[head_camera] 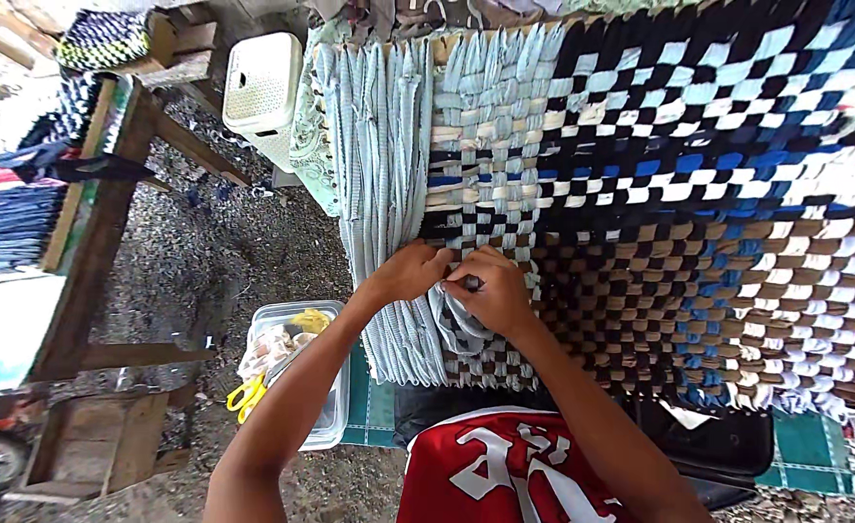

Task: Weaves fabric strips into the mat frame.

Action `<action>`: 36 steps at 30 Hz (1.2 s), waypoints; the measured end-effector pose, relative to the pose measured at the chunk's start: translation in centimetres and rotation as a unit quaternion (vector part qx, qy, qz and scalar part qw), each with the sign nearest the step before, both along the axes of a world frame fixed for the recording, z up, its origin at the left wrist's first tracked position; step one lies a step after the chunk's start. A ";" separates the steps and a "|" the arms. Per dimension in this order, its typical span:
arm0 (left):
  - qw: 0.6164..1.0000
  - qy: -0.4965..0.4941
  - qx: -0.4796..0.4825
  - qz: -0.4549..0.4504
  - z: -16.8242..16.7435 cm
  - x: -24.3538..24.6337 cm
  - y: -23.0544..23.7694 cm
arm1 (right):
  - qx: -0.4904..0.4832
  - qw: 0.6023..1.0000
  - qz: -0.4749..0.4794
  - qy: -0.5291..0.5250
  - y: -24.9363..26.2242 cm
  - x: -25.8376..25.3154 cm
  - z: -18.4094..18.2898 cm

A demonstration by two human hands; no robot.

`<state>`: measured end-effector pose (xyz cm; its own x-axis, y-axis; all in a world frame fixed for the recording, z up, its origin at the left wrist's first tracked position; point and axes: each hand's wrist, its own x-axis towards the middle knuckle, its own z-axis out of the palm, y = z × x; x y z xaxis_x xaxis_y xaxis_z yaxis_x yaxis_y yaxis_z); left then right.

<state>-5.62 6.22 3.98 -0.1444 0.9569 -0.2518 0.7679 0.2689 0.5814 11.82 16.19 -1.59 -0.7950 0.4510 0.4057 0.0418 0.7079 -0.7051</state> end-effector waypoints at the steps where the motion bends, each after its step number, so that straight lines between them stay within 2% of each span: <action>1: 1.000 -0.007 -0.017 0.012 0.3 0.1 0.2 | 0.014 1.000 -0.018 -0.004 -0.1 -0.2 -0.2; 3: 1.000 -0.005 -0.029 0.010 0.0 -0.1 0.3 | 0.032 0.998 -0.045 -0.006 -0.4 -0.4 -0.5; 5: 0.999 0.005 -0.040 -0.006 0.1 -0.4 0.4 | 0.011 0.999 -0.040 -0.020 -0.2 -0.6 -0.5; 8: 0.999 0.035 -0.039 -0.012 1.7 -0.4 0.3 | -0.134 0.989 0.058 -0.013 1.9 0.2 0.7; 10: 0.998 0.054 0.021 0.009 3.0 0.1 0.5 | -0.233 0.968 0.094 0.016 3.2 0.5 2.2; 11: 0.997 0.047 0.060 0.026 3.9 0.3 0.8 | -0.253 0.963 0.096 0.013 3.4 0.5 3.1; 14: 0.977 -0.068 0.194 0.063 6.8 0.6 2.0 | -0.234 0.965 0.113 -0.018 3.6 -0.2 5.2; 16: 0.937 -0.193 0.271 0.103 8.1 0.8 3.1 | -0.225 0.964 0.139 0.004 5.3 -1.4 5.6; 18: 0.904 -0.268 0.307 0.129 8.8 0.7 3.6 | -0.279 0.947 0.147 0.064 7.6 -1.6 7.6; 20: 0.906 -0.294 0.288 0.099 8.7 0.6 3.4 | -0.366 0.912 0.112 0.145 10.1 -0.9 10.4; 22: 0.932 -0.287 0.221 0.032 7.6 0.6 2.9 | -0.421 0.877 0.067 0.223 12.3 -0.2 12.8; 25: 0.965 -0.231 0.109 -0.054 5.4 0.0 2.5 | -0.431 0.866 0.054 0.247 13.6 0.4 14.2; 26: 0.975 -0.192 0.103 -0.054 5.0 -0.3 2.4 | -0.432 0.868 0.062 0.238 13.4 0.4 14.0; 28: 0.980 -0.132 0.150 0.007 4.9 -0.6 2.6 | -0.431 0.873 0.083 0.213 12.9 0.5 13.2; 30: 0.952 -0.148 0.247 0.102 5.6 -0.5 3.2 | -0.438 0.874 0.098 0.188 12.3 0.5 12.4; 32: 0.899 -0.209 0.343 0.174 6.6 0.0 3.9 | -0.443 0.874 0.107 0.167 11.9 0.6 11.8; 34: 0.854 -0.268 0.402 0.195 6.9 0.7 4.6 | -0.447 0.873 0.119 0.155 11.8 0.9 11.6; 36: 0.846 -0.304 0.398 0.180 6.0 1.3 4.8 | -0.451 0.871 0.112 0.159 12.4 1.5 11.7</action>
<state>-4.32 10.99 10.01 -0.5383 0.7795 0.3202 0.2128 -0.2419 0.9467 13.32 28.59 10.09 -0.8162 0.5482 0.1825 -0.3258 -0.1759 -0.9289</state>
